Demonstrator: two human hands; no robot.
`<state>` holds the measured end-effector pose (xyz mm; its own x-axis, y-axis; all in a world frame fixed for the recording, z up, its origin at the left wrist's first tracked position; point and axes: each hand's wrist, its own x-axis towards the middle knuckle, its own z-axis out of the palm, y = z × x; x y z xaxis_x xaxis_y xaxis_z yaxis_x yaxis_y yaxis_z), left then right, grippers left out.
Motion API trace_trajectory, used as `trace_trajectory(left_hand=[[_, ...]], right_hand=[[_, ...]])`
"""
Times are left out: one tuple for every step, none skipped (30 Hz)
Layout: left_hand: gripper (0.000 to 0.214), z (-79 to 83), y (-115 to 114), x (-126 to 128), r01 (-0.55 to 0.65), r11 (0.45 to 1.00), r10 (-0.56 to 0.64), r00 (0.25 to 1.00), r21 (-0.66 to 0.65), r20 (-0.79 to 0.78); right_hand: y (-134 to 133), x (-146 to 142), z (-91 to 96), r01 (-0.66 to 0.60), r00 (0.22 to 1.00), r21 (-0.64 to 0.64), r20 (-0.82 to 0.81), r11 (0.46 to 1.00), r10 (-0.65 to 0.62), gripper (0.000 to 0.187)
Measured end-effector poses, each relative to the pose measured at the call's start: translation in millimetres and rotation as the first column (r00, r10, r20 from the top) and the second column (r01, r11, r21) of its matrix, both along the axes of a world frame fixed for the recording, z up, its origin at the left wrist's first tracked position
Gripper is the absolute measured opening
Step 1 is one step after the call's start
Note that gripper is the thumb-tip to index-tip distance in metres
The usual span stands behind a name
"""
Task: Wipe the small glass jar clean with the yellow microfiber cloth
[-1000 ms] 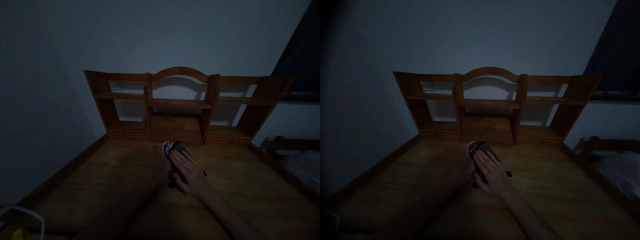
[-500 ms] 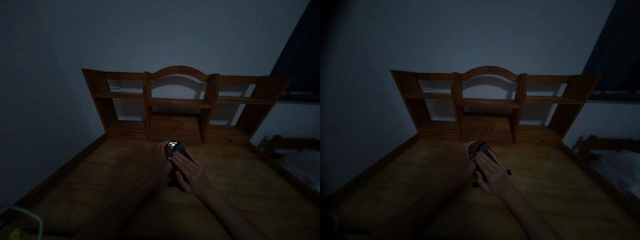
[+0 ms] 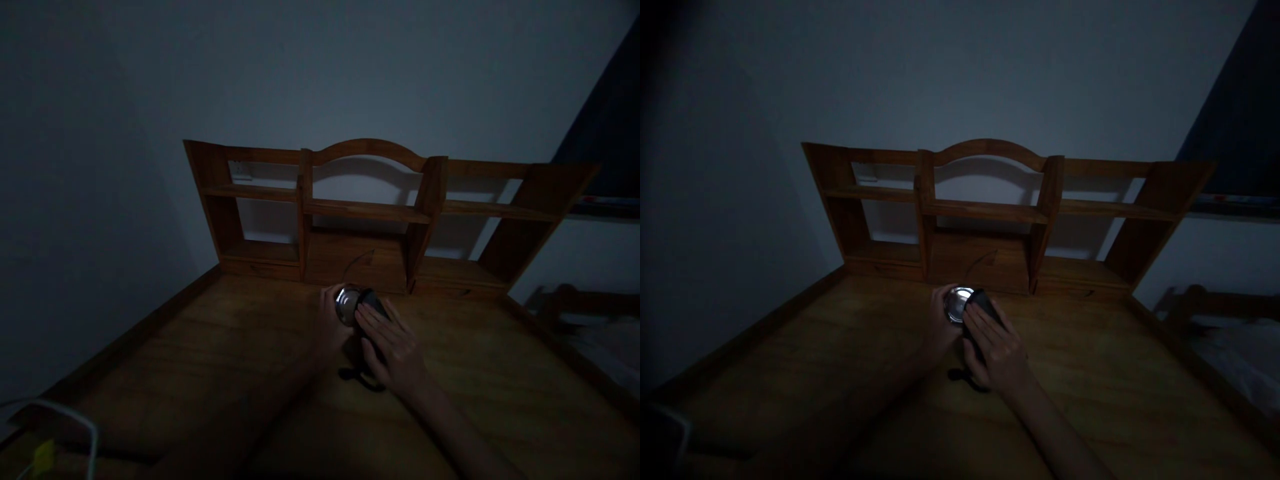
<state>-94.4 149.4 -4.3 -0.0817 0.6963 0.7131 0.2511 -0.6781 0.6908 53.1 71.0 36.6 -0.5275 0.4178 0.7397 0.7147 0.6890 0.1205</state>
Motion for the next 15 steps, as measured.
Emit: trace_trajectory(left_hand=[[0.063, 0.0, -1.5, 0.7, 0.017, 1.000, -0.017, 1.000, -0.001, -0.024], [0.059, -0.1, -3.9, 1.0, 0.035, 0.999, -0.035, 0.998, 0.000, -0.050], [0.053, 0.0, -6.7, 0.9, 0.054, 0.999, -0.053, 0.996, 0.000, -0.077], [0.047, 0.2, -9.7, 0.5, 0.070, 0.998, -0.069, 0.992, 0.004, -0.103], [0.045, 0.6, -12.6, -0.3, 0.090, 0.996, -0.087, 0.988, 0.014, -0.128], [0.045, 1.3, -14.8, -1.2, 0.110, 0.994, -0.106, 0.983, 0.022, -0.149], [0.045, 2.1, -16.3, -2.0, 0.124, 0.992, -0.117, 0.980, 0.033, -0.162], [0.045, 2.9, -16.9, -2.6, 0.131, 0.991, -0.124, 0.979, 0.037, -0.164], [0.044, 3.6, -16.5, -2.7, 0.126, 0.991, -0.120, 0.981, 0.031, -0.151], [0.042, 4.1, -15.4, -2.4, 0.112, 0.994, -0.110, 0.986, 0.014, -0.124], [0.040, 4.4, -13.7, -1.6, 0.091, 0.996, -0.092, 0.992, -0.013, -0.087], [0.040, 4.4, -11.9, -0.4, 0.071, 0.997, -0.073, 0.996, -0.038, -0.054], [0.041, 4.3, -10.1, 0.8, 0.055, 0.997, -0.057, 0.998, -0.056, -0.032], [0.045, 4.1, -8.8, 1.9, 0.047, 0.997, -0.049, 0.999, -0.068, -0.024], [0.049, 3.8, -8.1, 2.6, 0.046, 0.997, -0.047, 0.999, -0.068, -0.027]], right_hand=[[0.1, 0.4, 1.2, 0.037, 0.999, -0.018, 0.002, 0.999, -0.037, 0.058], [0.2, -0.3, 2.2, 0.065, 0.998, -0.041, 0.012, 0.997, -0.065, 0.060], [0.4, -1.9, 3.0, 0.079, 0.997, -0.063, 0.028, 0.995, -0.077, 0.061], [0.7, -3.9, 3.4, 0.079, 0.996, -0.083, 0.045, 0.993, -0.076, 0.063], [1.1, -6.0, 3.4, 0.069, 0.996, -0.100, 0.063, 0.993, -0.062, 0.065], [1.5, -7.7, 3.0, 0.051, 0.996, -0.112, 0.079, 0.992, -0.042, 0.066], [1.8, -8.7, 2.2, 0.026, 0.995, -0.118, 0.094, 0.993, -0.015, 0.066], [2.2, -8.9, 1.2, -0.001, 0.994, -0.117, 0.105, 0.993, 0.014, 0.066], [2.5, -8.1, 0.1, -0.032, 0.993, -0.109, 0.113, 0.994, 0.044, 0.066], [2.7, -6.6, -1.1, -0.058, 0.991, -0.092, 0.112, 0.994, 0.069, 0.065], [2.8, -4.6, -2.1, -0.077, 0.992, -0.066, 0.098, 0.995, 0.084, 0.064], [2.8, -2.4, -2.9, -0.084, 0.993, -0.036, 0.075, 0.996, 0.086, 0.063], [2.7, -0.5, -3.4, -0.074, 0.996, -0.011, 0.046, 0.997, 0.075, 0.062], [2.5, 1.0, -3.6, -0.053, 0.998, 0.006, 0.019, 0.999, 0.053, 0.062], [2.3, 1.8, -3.3, -0.025, 1.000, 0.013, -0.001, 1.000, 0.025, 0.062]])
